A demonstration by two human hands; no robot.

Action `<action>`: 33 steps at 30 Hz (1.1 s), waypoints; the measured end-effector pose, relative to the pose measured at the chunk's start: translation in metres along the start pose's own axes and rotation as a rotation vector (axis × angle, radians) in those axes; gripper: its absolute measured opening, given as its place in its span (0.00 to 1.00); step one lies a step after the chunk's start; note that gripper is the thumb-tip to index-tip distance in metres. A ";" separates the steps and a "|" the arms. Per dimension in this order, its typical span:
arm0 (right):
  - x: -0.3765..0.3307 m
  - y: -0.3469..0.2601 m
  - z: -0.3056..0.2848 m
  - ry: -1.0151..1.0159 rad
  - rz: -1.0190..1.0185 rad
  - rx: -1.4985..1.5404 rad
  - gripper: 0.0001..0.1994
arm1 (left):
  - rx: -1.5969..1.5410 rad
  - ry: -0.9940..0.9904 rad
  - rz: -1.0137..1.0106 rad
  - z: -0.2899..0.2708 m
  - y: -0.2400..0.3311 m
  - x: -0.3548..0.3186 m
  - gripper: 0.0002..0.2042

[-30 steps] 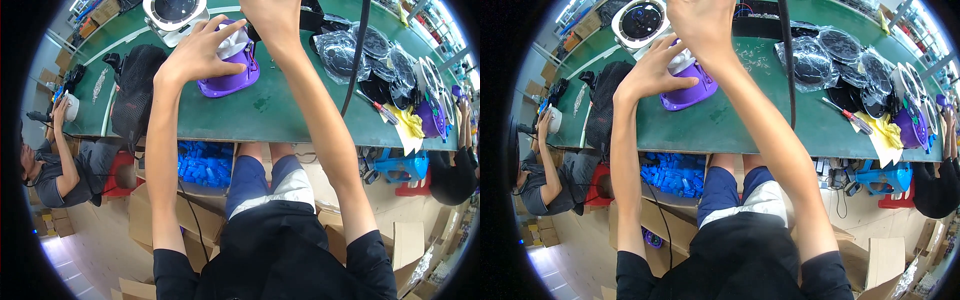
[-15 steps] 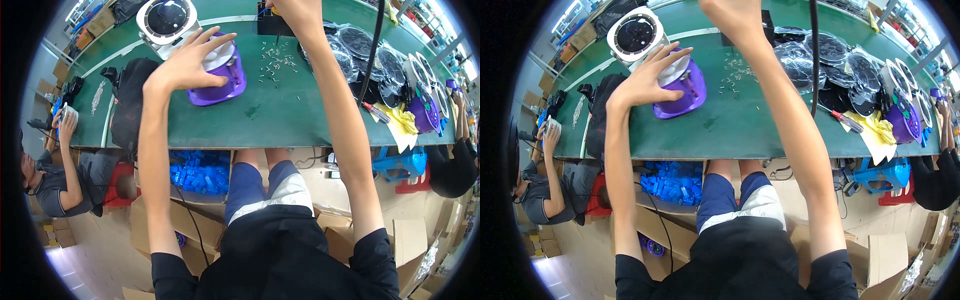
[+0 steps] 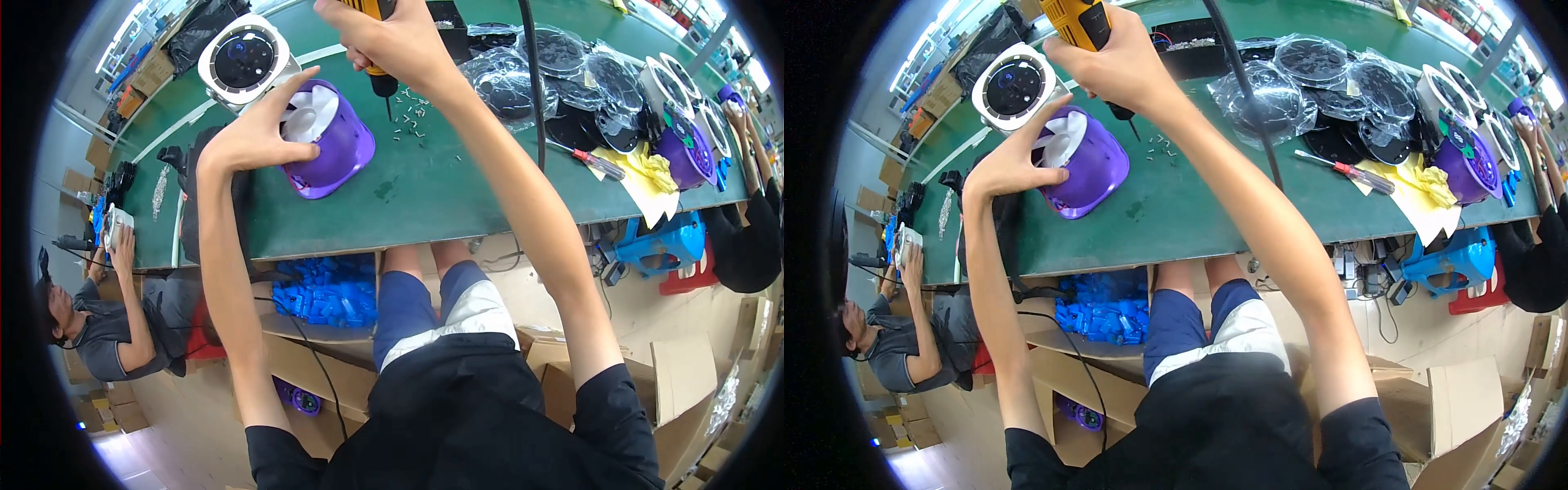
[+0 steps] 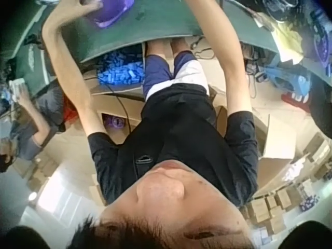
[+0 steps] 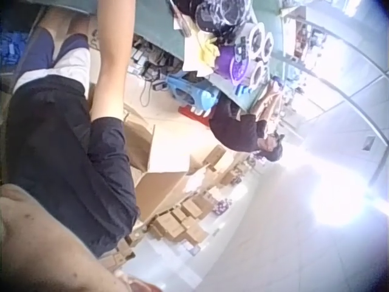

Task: The person assembles portable fans by retrieving housings from a box, installing circuit boards and batteries, and securing the fan assemblies together using an electric screwdriver.

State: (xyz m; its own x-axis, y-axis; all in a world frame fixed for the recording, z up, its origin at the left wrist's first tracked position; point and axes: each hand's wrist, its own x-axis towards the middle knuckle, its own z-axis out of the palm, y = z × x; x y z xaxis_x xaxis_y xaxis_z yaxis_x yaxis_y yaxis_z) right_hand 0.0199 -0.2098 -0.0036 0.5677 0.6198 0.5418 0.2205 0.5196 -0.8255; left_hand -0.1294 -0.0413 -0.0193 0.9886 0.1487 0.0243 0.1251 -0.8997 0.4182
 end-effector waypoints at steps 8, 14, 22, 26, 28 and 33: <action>0.002 0.006 0.007 0.000 -0.120 0.078 0.10 | 0.172 0.092 0.145 0.023 0.000 -0.001 0.51; -0.002 0.029 -0.003 0.121 -0.293 -0.150 0.13 | 0.191 -0.017 0.177 0.006 -0.006 -0.014 0.53; -0.002 0.042 -0.032 0.198 -0.277 -0.183 0.12 | 0.077 -0.166 0.092 -0.024 -0.007 -0.022 0.53; -0.005 0.044 -0.036 0.205 -0.300 -0.132 0.11 | 0.107 -0.177 0.090 -0.023 -0.003 -0.020 0.53; -0.009 0.039 -0.032 0.114 -0.225 -0.039 0.11 | 0.140 -0.169 0.068 -0.023 -0.002 -0.022 0.53; -0.019 0.023 -0.006 0.013 -0.068 0.175 0.13 | 0.162 -0.148 0.009 -0.011 0.009 -0.019 0.54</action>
State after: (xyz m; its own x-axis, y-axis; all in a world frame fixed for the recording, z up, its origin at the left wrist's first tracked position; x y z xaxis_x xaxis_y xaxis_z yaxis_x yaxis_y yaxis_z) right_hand 0.0185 -0.2133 -0.0341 0.5665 0.5730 0.5923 0.1180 0.6549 -0.7465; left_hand -0.1477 -0.0481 -0.0060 0.9898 0.0892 -0.1114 0.1163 -0.9566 0.2673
